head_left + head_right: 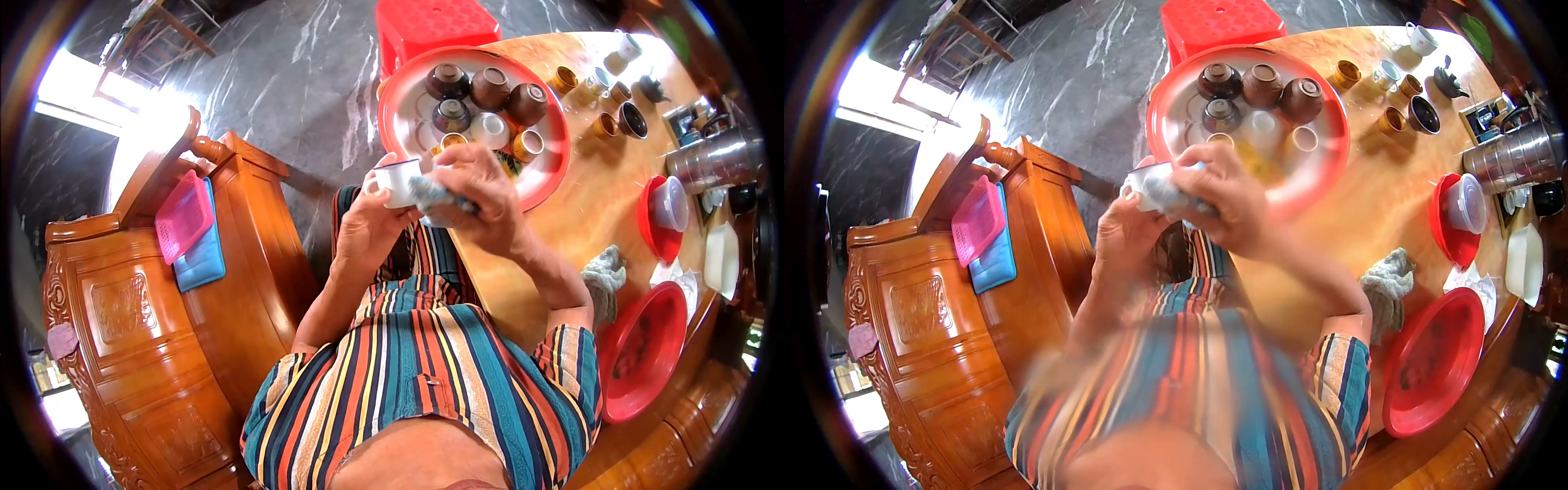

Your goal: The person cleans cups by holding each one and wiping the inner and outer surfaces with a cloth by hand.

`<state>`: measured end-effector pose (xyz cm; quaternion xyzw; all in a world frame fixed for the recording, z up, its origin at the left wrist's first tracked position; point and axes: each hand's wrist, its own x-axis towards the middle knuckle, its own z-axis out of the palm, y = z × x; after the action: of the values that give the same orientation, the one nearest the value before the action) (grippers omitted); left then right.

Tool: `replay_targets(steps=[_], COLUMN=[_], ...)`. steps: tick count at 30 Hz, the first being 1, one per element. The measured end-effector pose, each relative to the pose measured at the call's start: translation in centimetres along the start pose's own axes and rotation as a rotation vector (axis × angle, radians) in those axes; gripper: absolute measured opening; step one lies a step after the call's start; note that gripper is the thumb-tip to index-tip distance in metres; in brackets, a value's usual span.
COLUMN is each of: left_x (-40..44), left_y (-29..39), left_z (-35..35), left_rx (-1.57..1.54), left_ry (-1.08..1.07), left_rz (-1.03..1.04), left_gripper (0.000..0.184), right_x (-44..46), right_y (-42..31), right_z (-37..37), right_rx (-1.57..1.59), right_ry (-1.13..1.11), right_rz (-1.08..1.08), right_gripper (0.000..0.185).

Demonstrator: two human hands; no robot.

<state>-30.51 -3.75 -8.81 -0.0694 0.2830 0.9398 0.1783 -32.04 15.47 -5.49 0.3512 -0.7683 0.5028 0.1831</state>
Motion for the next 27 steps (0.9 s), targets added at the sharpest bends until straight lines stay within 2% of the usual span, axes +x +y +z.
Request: replay_targets(steps=[1,4,6,8,12,14,15,17,19,20,22,23,27], left_x=[0.1,0.3,0.3,0.1,-0.6,-0.7,-1.0,-1.1,-0.5,-0.3,-0.1,-0.5,-0.7], left_y=[-0.4,-1.9,-1.9,-2.0,-1.5,-1.3,-0.9,-0.6,-0.7,-0.6,-0.3,-0.5,-0.5], left_z=[-0.6,-1.1,-1.1,-1.0,-0.6,-0.4,0.2,0.0,-2.0,-2.6,-3.1,-3.0,-2.6], left_rx=[0.004,0.084,0.115,0.287,0.347,0.353,0.32,0.286,0.055,0.056,-0.182,-0.291,-0.35], left_ry=[-0.108,-0.216,-0.231,-0.196,-0.172,-0.207,-0.188,-0.169,-0.272,-0.271,-0.573,-0.415,-0.297], left_rz=[0.021,0.108,0.117,0.215,0.118,0.145,0.1,0.054,-0.076,-0.076,-0.237,-0.266,-0.293], left_gripper=[0.054,0.056,0.057,0.057,0.057,0.054,0.051,0.049,0.05,0.05,0.057,0.061,0.062], right_x=[-0.9,-1.0,-0.8,-0.8,-0.5,-0.6,-0.4,-0.3,-0.3,-0.4,-0.6,-0.6,-0.8], right_y=[0.3,0.3,0.3,0.5,1.1,1.6,0.7,1.2,1.5,1.7,2.1,2.1,2.0], right_z=[0.8,1.9,1.7,1.7,1.4,1.1,0.6,0.4,0.3,0.4,0.6,0.7,1.0], right_rx=[0.08,-0.034,-0.001,0.036,0.096,0.207,0.253,0.303,0.454,0.456,0.487,0.487,0.514], right_ry=[-0.055,-0.107,-0.082,-0.06,0.062,-0.005,-0.049,-0.082,-0.143,-0.143,-0.185,-0.186,-0.22], right_rz=[0.056,0.077,0.104,0.129,0.068,0.195,0.352,0.351,0.393,0.393,0.336,0.335,0.3], right_gripper=[0.035,0.04,0.04,0.04,0.034,0.032,0.031,0.032,0.032,0.032,0.031,0.031,0.028])
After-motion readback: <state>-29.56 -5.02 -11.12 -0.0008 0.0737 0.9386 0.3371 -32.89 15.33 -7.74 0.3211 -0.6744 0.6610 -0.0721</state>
